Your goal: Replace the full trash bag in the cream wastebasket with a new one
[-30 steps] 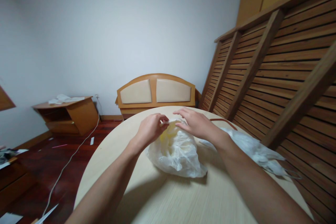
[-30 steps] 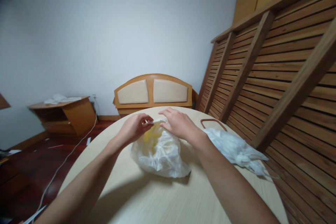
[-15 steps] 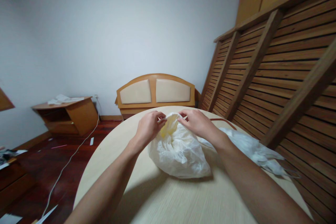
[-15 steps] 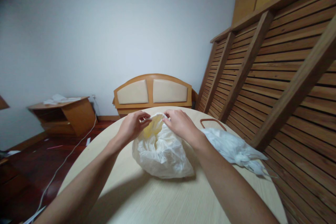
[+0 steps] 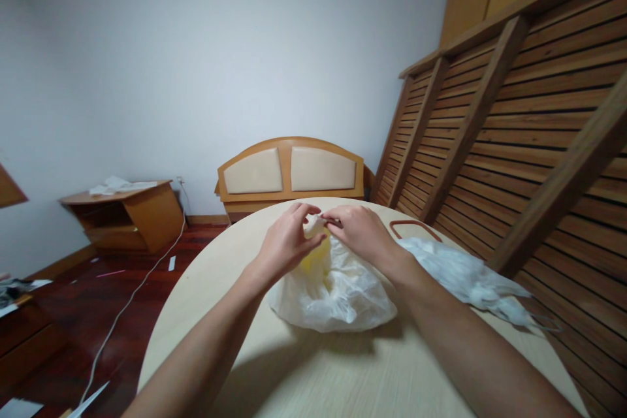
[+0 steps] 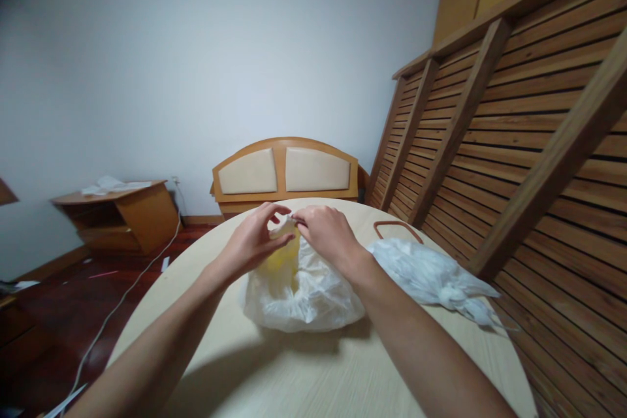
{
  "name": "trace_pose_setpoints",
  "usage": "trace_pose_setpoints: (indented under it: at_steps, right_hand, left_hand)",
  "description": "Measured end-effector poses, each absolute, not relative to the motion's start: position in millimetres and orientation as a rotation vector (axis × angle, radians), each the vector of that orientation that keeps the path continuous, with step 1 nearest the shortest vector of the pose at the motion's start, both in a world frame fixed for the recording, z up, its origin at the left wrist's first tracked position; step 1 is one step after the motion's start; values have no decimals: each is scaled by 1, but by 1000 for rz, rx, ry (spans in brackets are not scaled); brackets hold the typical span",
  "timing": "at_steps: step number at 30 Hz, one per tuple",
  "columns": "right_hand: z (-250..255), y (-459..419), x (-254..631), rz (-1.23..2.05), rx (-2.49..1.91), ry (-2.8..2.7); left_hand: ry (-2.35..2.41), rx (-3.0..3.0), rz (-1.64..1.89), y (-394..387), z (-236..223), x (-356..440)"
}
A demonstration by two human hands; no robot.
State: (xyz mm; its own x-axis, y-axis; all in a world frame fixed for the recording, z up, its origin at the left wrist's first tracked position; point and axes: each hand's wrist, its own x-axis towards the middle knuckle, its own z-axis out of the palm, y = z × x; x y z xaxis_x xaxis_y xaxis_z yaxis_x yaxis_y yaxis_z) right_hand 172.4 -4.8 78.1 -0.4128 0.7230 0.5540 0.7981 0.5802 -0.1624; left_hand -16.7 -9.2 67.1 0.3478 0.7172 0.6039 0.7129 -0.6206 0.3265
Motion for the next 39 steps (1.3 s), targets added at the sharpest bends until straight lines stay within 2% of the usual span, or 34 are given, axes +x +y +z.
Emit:
trace_pose_setpoints:
  at_steps: [9,18,24,31,39]
  right_hand:
    - [78,-10,168,-13,-1117,-2109]
    - [72,-12,174,-112,-1340,-2259]
    - [69,-4,172,-193,-1341,-2285]
    - [75,-7,171,-91,-1165,-2317]
    - [80,-12,179,-70,-1351,-2372]
  left_hand:
    - [1544,2560,1174,-7,69,-17]
    - [1626,2464,1199,-8,71,-22]
    - [1641,2546,1134,-14,75,-20]
    - [1572,2659,1050,-11,75,-18]
    - [1627,2568,1030,-7,74,-24]
